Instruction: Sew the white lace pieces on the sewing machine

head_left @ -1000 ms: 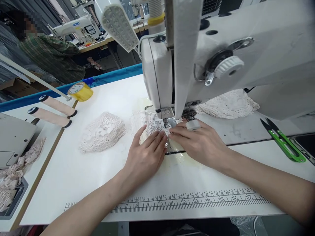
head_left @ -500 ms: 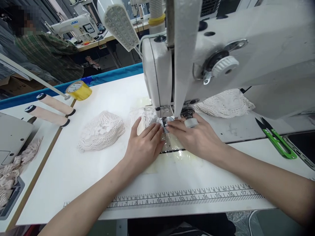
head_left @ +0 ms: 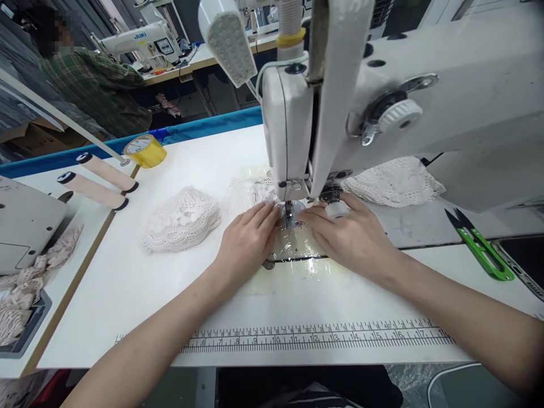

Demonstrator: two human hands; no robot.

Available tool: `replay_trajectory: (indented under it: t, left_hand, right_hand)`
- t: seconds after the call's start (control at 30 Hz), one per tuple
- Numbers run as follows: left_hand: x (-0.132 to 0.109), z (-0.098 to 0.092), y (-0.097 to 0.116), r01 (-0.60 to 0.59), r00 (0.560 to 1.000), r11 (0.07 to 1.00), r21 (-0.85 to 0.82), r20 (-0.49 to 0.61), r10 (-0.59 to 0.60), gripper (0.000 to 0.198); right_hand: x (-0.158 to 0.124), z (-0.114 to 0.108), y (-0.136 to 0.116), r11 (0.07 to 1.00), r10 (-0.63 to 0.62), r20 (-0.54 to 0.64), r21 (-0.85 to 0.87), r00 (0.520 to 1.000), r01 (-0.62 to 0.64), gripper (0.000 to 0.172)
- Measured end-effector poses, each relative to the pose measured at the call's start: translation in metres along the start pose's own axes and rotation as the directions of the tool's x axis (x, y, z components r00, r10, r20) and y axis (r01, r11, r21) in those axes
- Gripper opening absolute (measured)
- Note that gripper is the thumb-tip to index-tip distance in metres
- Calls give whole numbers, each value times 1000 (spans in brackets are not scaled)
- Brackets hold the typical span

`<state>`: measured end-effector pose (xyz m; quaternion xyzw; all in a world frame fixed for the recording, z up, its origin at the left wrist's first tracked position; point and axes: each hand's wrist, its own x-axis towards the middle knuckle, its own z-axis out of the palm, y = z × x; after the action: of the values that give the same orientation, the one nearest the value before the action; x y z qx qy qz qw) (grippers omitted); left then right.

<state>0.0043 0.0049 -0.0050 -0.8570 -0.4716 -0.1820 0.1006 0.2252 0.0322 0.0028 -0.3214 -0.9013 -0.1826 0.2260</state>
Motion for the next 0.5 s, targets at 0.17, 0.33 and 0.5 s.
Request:
replay_trajectory:
  t: [0.17,0.33,0.5]
  left_hand:
    - [0,-13,-13,148,985,985,91,77,-155,20]
    - [0,-64,-12,153,900,980,-128,428,-84,24]
    - [-20,-108,-21,343,816,802,-489,578,3,19]
  right_hand:
    - [-3,1,-3,987,32,-43,160,999,-25,24]
    - [3,-6,-23,840,-28,36,543,999,4,45]
    - [29,-33,-51,438,-45,437,817,898,-376,26]
